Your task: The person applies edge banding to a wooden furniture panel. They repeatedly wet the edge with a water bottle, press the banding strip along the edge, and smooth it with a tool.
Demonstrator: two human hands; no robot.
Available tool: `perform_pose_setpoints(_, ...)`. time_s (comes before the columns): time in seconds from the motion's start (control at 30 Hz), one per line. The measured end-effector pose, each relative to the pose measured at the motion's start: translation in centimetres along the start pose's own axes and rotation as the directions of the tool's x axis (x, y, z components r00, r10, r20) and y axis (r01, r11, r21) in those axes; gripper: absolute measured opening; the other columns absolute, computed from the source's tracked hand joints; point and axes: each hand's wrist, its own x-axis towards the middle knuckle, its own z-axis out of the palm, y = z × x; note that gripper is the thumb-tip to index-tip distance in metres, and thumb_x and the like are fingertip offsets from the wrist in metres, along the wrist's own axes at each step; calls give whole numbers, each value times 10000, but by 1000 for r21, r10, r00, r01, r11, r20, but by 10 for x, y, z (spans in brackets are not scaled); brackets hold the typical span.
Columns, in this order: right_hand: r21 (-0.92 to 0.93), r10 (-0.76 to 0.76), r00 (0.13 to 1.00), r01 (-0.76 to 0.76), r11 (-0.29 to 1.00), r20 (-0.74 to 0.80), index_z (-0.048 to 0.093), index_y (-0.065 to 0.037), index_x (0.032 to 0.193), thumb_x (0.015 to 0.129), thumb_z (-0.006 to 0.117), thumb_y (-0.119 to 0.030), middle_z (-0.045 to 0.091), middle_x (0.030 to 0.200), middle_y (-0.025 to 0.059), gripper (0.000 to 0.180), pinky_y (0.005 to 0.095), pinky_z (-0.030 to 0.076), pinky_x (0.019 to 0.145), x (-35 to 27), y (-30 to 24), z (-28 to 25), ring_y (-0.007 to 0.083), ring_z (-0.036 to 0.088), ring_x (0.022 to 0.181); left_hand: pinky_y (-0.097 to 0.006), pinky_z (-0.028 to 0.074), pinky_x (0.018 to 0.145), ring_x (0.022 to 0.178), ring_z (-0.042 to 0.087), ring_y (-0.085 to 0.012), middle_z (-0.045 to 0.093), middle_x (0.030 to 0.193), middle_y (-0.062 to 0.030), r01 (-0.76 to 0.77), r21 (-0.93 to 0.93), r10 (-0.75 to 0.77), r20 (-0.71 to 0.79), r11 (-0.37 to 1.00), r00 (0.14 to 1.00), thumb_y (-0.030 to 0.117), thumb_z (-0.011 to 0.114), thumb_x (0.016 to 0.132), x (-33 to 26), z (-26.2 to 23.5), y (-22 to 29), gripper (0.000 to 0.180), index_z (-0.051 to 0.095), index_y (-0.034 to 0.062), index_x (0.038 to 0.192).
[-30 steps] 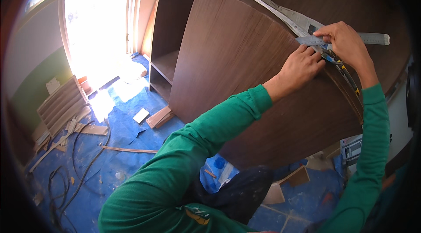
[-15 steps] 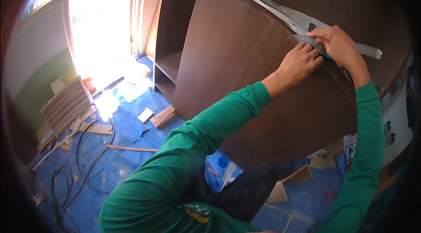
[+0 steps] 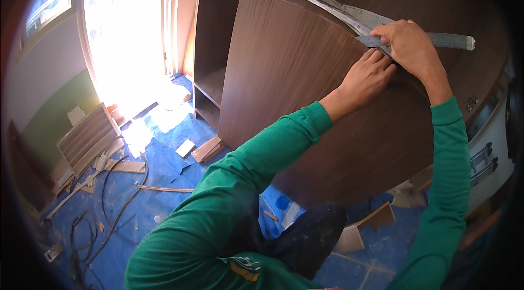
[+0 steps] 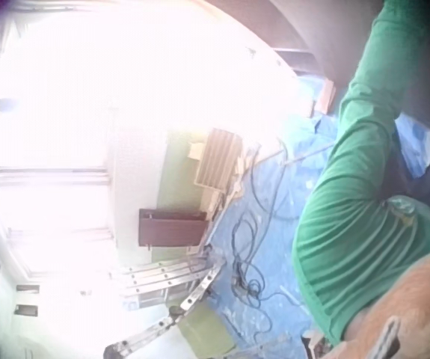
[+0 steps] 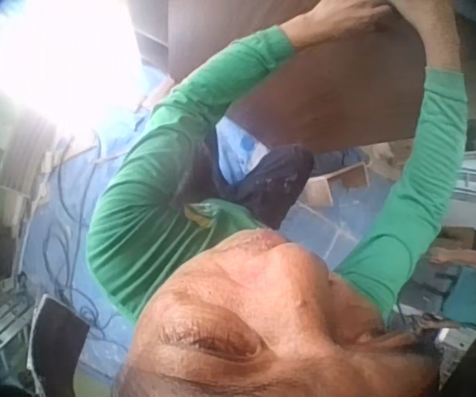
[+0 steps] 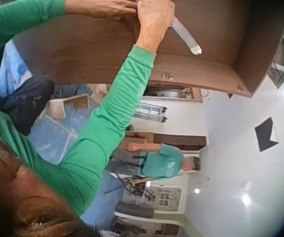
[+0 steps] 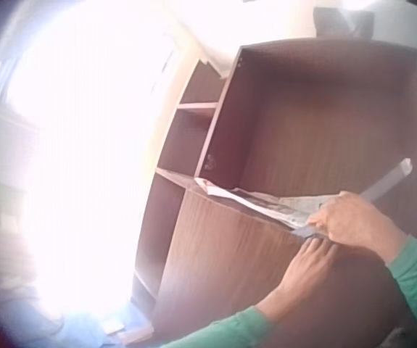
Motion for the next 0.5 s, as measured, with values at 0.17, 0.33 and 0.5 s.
perform_pose_setpoints(0.17,58,25,1000,-25,998,8,849,-116,1196,958,633,-50,807,968,187,329,470,596,947,-2,1,-6,365,783,929,-524,451,1206,1405,533,-387,619,1360,-166,26,-262,-29,-9,965,1000,105,811,894,-2,-20,1,459,698,74,1338)
perform_pose_setpoints(0.33,7,-49,998,49,999,-41,835,-108,1158,953,662,-30,797,959,174,279,455,545,975,7,-14,-5,359,758,962,-573,391,1291,1563,442,-403,590,1515,-147,-11,-185,39,151,983,988,126,832,924,-47,-118,-21,457,717,134,1366)
perform_pose_setpoints(0.5,-70,-79,997,77,995,-17,809,-86,1217,979,637,-16,802,1082,145,302,462,536,965,-8,2,7,347,744,1063,-548,503,1195,1466,561,-364,627,1501,-138,296,230,-345,218,927,913,216,870,961,-160,-265,-48,445,734,150,1379)
